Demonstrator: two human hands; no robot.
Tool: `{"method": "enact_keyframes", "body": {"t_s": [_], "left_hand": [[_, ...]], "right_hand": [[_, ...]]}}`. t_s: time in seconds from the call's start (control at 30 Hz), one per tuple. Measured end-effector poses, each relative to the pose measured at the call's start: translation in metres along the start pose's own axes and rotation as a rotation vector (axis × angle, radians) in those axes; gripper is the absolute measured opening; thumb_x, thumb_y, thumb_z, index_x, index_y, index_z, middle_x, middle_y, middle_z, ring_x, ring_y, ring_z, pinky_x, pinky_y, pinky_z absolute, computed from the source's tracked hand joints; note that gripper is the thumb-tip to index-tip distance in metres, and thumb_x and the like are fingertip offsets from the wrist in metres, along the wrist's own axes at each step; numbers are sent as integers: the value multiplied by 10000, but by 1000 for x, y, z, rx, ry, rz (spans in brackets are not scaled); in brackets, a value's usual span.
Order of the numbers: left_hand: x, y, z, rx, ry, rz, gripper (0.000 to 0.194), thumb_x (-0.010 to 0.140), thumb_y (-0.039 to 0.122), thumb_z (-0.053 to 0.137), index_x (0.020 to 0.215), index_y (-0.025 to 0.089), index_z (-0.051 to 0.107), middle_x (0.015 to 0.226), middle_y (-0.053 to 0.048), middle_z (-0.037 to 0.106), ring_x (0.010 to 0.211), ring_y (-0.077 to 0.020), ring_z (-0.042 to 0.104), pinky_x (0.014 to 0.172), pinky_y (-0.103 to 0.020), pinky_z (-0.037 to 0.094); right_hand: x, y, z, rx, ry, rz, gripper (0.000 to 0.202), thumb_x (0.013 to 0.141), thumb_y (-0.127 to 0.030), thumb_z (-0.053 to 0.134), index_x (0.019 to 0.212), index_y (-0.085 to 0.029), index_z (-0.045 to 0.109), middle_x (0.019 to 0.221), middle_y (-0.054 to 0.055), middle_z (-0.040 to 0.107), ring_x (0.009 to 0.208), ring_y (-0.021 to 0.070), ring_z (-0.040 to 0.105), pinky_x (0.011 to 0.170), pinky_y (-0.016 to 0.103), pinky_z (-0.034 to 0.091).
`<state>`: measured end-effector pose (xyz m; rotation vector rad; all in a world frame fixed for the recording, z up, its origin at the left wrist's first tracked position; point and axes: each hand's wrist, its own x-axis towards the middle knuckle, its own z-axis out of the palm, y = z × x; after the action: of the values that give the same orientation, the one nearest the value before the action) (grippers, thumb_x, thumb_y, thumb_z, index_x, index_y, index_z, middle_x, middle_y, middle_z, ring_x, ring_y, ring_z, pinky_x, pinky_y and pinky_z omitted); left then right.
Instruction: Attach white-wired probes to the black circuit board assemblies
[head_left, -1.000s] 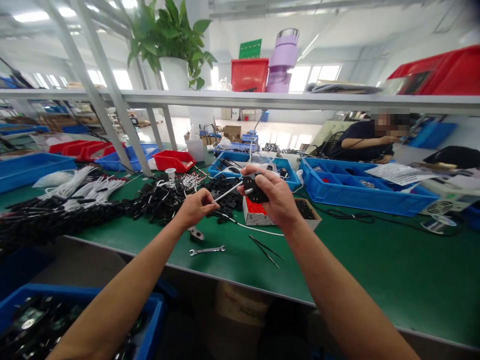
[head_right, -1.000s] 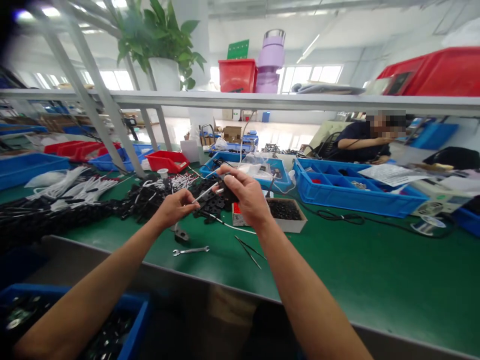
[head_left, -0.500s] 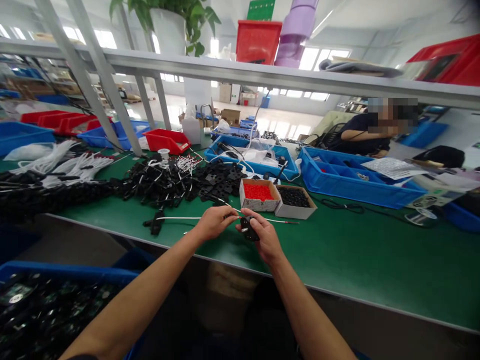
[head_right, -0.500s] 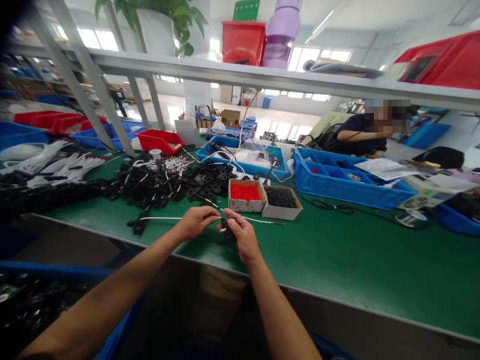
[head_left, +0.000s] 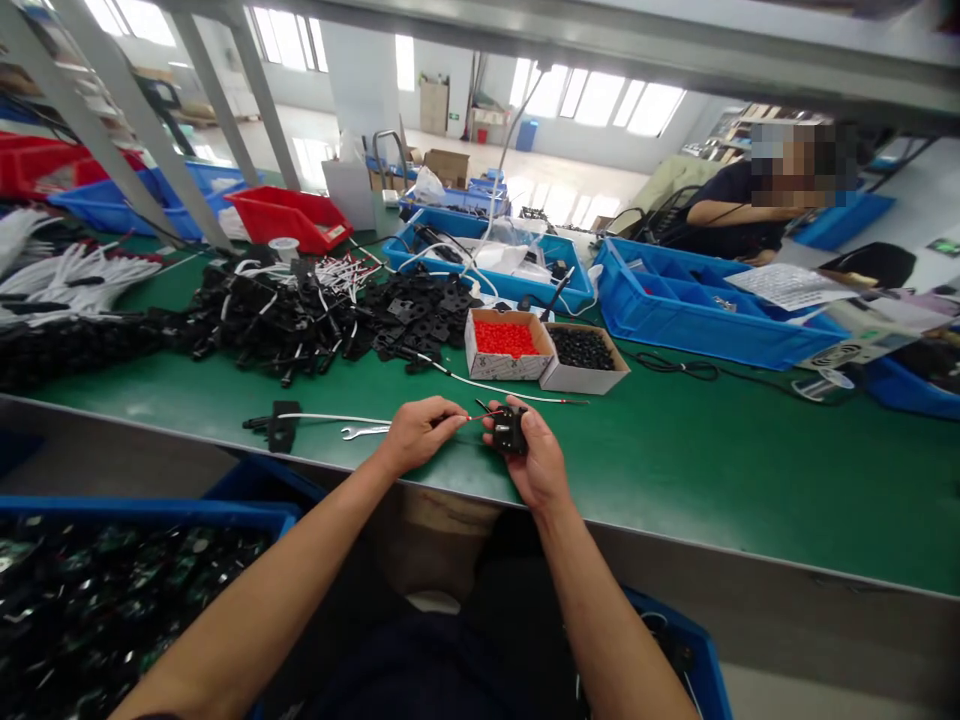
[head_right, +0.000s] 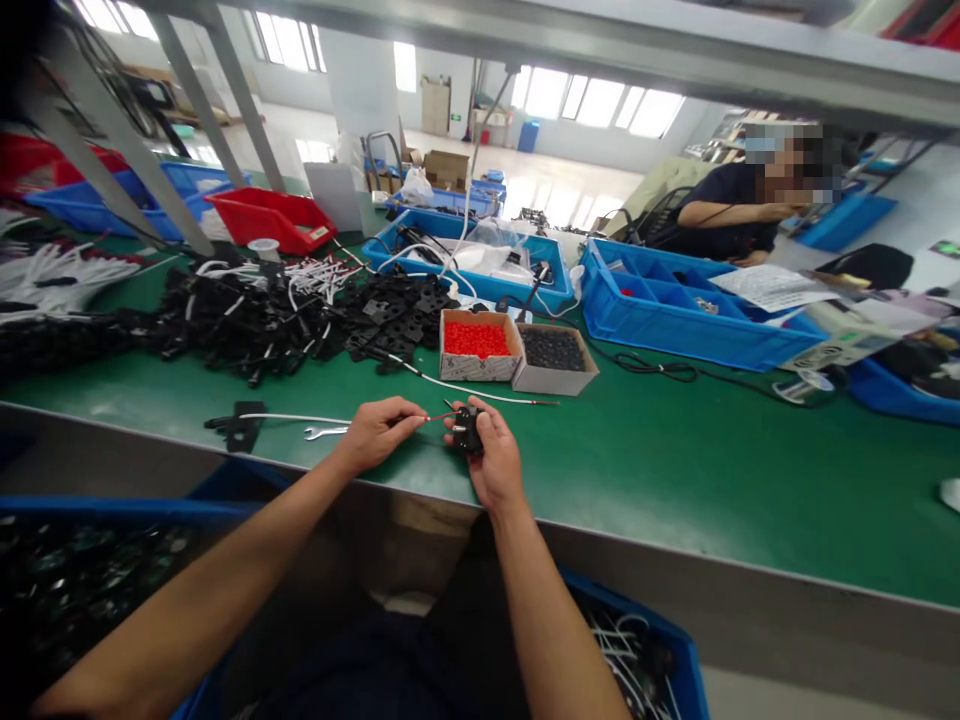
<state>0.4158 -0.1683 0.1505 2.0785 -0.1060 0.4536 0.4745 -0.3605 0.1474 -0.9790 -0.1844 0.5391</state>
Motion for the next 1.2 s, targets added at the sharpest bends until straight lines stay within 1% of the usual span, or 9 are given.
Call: {"method": "enact_keyframes", "body": {"t_s": [0.27,0.43,0.53,0.67,0.8,0.9,1.03,1.2], "left_hand": [[0,3,-3,-78,7,-24,223,903,346,594,888,158,713,881,-37,700,805,-128,631,749,-230,464],[0,1,-3,-113,-11,-45,214,906,340,594,899,163,715,890,-23,705,817,-119,637,760,-217,462],[2,0,-3,-105,-29,-52,211,905,337,594,895,166,716,887,-18,706,810,-116,635,751,-213,458],[2,1,-3,-83,-40,-58,220,904,340,590,886,161,716,854,-19,701,767,-113,621,708,-210,445],[1,4,-3,-49,-33,-56,219,896,336,593,878,156,715,832,-26,696,726,-113,609,677,-216,435],[-1,6,-3,-1,-32,-15,192,896,300,580,906,159,711,850,-27,694,727,-112,605,677,-221,430],[-1,8,-1,27,-65,-1,195,904,277,545,921,154,695,834,-33,678,707,-116,585,653,-229,416],[3,11,2,38,-97,-8,173,902,254,535,899,148,672,786,-16,653,682,-105,559,646,-222,401]], "right_hand": [[-2,-1,2,-29,-7,17,640,829,-516,692,1286,-156,426,1311,152,474,1002,194,629,746,278,587],[-2,0,2,-44,-26,21,610,851,-513,664,1289,-158,433,1314,150,474,995,193,631,740,286,590],[-2,0,1,-46,-33,19,596,860,-510,655,1290,-161,435,1321,147,469,998,191,630,747,293,591],[-2,0,2,-55,-31,11,613,843,-516,675,1281,-159,437,1323,149,469,993,191,629,747,294,588],[-1,3,2,-138,-15,-24,643,825,-491,703,1306,-161,433,1349,145,448,1012,186,621,753,256,574],[-1,8,0,-231,-13,-58,657,825,-452,718,1344,-173,427,1353,128,452,1036,164,613,807,219,554],[-1,12,-2,-320,-17,-88,600,830,-420,718,1326,-171,487,1335,101,477,1059,124,591,895,192,520],[0,9,0,-397,-28,-119,571,814,-407,733,1297,-166,546,1302,76,507,1063,98,568,913,161,493]]}}
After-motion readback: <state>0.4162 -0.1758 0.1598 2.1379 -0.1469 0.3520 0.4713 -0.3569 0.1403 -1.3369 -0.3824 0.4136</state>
